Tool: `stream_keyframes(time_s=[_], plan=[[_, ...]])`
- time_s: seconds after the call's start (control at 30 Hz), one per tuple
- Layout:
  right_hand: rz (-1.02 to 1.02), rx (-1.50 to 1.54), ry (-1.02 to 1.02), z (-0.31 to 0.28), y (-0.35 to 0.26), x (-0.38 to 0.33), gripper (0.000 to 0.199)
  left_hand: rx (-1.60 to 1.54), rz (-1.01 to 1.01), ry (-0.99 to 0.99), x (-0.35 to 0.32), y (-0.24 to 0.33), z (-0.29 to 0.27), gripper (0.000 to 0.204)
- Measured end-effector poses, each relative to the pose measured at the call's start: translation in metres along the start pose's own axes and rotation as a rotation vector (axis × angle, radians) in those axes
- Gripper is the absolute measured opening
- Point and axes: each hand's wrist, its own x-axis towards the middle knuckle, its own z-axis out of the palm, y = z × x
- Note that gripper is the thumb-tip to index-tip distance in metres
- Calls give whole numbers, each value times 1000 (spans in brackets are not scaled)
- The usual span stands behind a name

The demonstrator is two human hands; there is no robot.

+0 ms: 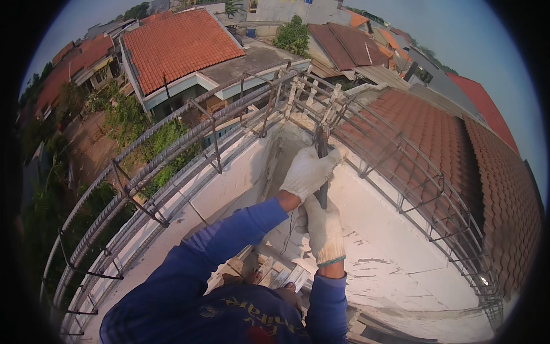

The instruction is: The person uses a hammer to break and remove concrete from a roof structure. They repeatedly strike the concrete edge and pull away broken pieces by hand, working along a metal rebar framework.

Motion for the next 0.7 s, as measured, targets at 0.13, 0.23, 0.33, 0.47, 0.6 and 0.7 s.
stream_keyframes(time_s=[0.13,0.23,0.33,0.47,0.6,0.7], plan=[[136,533,-353,15,4,-2,33,-585,-34,-386,16,-37,-41,39],[217,1017,-701,18,20,4,35,-941,-85,-581,37,-48,-38,33],[132,729,-506,9,11,-4,39,-952,33,-702,42,-59,-25,30],[-165,-213,-84,-20,-2,-10,47,-573,53,-267,37,-48,-6,28],[-491,-886,354,-4,-13,-17,52,-256,201,133,34,-50,32,34],[-480,-876,453,-7,1,2,37,-273,143,177,49,-57,39,38]])
